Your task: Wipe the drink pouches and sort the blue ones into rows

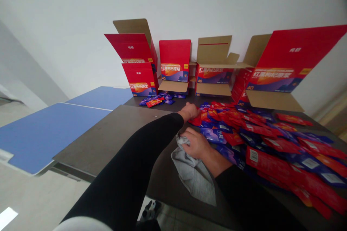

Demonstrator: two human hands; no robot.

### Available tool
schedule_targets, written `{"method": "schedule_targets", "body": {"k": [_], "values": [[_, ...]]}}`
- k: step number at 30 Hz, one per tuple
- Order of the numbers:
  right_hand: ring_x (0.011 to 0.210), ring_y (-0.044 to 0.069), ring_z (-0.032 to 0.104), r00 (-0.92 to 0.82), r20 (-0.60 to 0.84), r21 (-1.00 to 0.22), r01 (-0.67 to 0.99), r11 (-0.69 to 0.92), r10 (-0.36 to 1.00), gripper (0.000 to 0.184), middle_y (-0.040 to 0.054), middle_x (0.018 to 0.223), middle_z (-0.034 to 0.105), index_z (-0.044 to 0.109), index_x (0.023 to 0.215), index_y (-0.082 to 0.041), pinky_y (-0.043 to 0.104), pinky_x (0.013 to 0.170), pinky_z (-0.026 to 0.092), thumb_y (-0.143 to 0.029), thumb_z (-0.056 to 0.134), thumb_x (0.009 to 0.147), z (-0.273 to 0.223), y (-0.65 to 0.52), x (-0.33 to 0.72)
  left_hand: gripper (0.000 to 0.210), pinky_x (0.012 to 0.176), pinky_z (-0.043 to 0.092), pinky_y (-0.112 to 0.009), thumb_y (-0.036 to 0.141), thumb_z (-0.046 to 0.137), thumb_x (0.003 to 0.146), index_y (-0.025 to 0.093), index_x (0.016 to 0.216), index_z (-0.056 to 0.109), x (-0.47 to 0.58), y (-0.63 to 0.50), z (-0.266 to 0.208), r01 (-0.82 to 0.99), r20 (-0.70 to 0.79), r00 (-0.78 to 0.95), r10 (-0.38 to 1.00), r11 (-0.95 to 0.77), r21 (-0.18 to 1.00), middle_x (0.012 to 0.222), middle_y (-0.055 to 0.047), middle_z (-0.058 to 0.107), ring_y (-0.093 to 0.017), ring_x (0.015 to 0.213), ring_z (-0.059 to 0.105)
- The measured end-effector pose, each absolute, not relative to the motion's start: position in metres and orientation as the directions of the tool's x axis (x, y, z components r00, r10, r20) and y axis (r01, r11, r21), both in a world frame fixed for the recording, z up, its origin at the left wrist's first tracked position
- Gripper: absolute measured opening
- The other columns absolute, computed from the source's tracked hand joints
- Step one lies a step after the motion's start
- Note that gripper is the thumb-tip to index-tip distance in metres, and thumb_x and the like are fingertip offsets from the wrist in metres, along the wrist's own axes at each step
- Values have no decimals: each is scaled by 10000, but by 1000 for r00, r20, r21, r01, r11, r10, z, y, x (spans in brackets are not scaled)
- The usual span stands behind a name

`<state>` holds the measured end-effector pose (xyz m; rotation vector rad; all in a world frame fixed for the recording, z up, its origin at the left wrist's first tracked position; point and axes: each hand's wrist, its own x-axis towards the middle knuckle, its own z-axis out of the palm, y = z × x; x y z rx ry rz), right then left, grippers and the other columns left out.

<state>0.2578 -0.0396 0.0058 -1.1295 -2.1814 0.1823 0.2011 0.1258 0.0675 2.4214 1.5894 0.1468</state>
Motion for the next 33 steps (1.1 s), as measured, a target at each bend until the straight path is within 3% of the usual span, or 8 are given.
{"method": "schedule_targets", "body": {"k": [3, 6, 11, 15, 19, 24, 29, 33], "values": [[825, 176, 614, -399, 498, -403, 680, 613, 770, 282, 43, 966, 638, 667, 1012, -211, 288, 756, 515, -161, 616, 740, 5, -39, 258, 484, 968, 444, -341, 443, 416, 975, 77, 1112, 702, 187, 134, 66, 885, 16, 349, 937, -335, 322, 1114, -224, 705, -300, 1199, 605], [837, 181, 614, -393, 511, -400, 679, 616, 765, 293, 46, 968, 640, 669, 1016, -214, 294, 775, 518, -159, 619, 732, 3, -39, 258, 569, 896, 468, -306, 425, 250, 1017, 71, 1134, 679, 157, 143, 61, 894, 58, 237, 970, -241, 378, 1132, -226, 697, -263, 1098, 660], [850, 185, 619, -391, 530, -399, 668, 628, 752, 292, 44, 945, 635, 669, 1010, -212, 286, 777, 518, -156, 615, 729, 2, -39, 259, 383, 868, 475, -325, 285, 391, 964, 78, 1087, 689, 74, 148, 44, 915, 79, 85, 993, -109, 389, 1079, -208, 706, -260, 1001, 669], [837, 178, 621, -381, 536, -403, 669, 625, 753, 298, 39, 938, 635, 668, 1000, -215, 272, 763, 515, -146, 614, 716, 3, -40, 258, 322, 980, 433, -382, 214, 512, 879, 92, 1123, 682, 6, 151, 31, 928, 147, -6, 989, -49, 369, 1201, -207, 654, -303, 1129, 597], [826, 177, 622, -385, 524, -399, 678, 618, 760, 318, 39, 940, 642, 667, 995, -220, 267, 744, 515, -132, 608, 696, 4, -41, 258, 512, 1025, 406, -420, 354, 629, 815, 124, 1272, 600, -35, 165, 19, 949, 258, -175, 950, 93, 303, 1348, -208, 541, -361, 1248, 498], [820, 176, 614, -389, 509, -388, 692, 608, 768, 350, 36, 932, 643, 665, 1015, -233, 267, 745, 513, -128, 595, 689, 2, -42, 259, 757, 1088, 345, -412, 501, 657, 793, 118, 1413, 451, -46, 187, 10, 959, 295, -126, 947, 40, 280, 1435, -204, 472, -352, 1324, 426], [829, 181, 610, -403, 504, -381, 690, 615, 764, 388, 43, 922, 641, 664, 1035, -217, 274, 747, 507, -124, 580, 668, 2, -43, 261, 839, 1094, 339, -422, 554, 669, 779, 103, 1434, 403, -43, 208, 6, 954, 268, -115, 956, 31, 298, 1454, -221, 459, -345, 1368, 389], [829, 181, 601, -415, 498, -380, 685, 622, 762, 387, 46, 924, 639, 661, 1023, -213, 278, 752, 500, -116, 563, 661, 2, -44, 261, 886, 1083, 343, -501, 596, 689, 742, 121, 1436, 410, -38, 223, 6, 944, 229, -152, 961, 73, 321, 1458, -234, 460, -379, 1380, 375]]}}
